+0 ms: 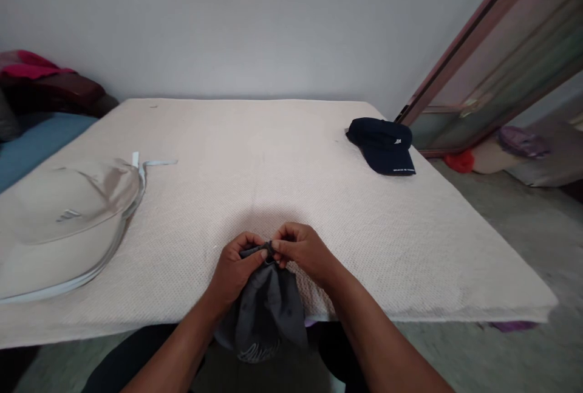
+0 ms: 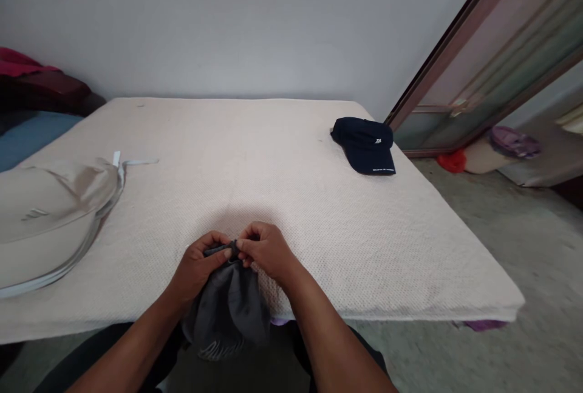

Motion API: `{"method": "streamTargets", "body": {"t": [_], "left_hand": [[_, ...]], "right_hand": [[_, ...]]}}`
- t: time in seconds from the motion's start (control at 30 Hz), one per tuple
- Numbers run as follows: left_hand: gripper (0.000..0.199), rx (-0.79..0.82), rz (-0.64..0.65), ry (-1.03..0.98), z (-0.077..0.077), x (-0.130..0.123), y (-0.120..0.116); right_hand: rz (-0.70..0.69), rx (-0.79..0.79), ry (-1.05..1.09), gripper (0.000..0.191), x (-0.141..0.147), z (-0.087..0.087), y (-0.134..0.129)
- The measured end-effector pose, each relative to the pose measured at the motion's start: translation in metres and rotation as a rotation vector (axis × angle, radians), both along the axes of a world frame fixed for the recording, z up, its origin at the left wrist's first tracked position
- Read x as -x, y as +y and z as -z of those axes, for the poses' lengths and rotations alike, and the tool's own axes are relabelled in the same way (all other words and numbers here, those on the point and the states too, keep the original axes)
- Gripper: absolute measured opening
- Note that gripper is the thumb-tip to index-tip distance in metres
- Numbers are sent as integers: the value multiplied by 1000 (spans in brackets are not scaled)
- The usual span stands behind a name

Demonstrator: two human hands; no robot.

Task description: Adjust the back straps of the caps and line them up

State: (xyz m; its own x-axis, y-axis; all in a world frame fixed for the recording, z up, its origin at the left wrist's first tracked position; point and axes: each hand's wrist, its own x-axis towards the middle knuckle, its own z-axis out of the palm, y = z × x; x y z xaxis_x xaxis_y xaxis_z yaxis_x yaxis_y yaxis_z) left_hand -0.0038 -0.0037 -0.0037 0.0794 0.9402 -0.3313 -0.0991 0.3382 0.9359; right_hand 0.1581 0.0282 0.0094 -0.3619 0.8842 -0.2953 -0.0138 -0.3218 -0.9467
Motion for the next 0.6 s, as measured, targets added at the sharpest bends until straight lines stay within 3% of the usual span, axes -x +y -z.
{"method": "streamTargets", "body": {"t": [0.6], "left_hand": [[21,103,27,-190,3,2,2]], "right_hand": [[20,-17,5,11,2,0,-1]]}}
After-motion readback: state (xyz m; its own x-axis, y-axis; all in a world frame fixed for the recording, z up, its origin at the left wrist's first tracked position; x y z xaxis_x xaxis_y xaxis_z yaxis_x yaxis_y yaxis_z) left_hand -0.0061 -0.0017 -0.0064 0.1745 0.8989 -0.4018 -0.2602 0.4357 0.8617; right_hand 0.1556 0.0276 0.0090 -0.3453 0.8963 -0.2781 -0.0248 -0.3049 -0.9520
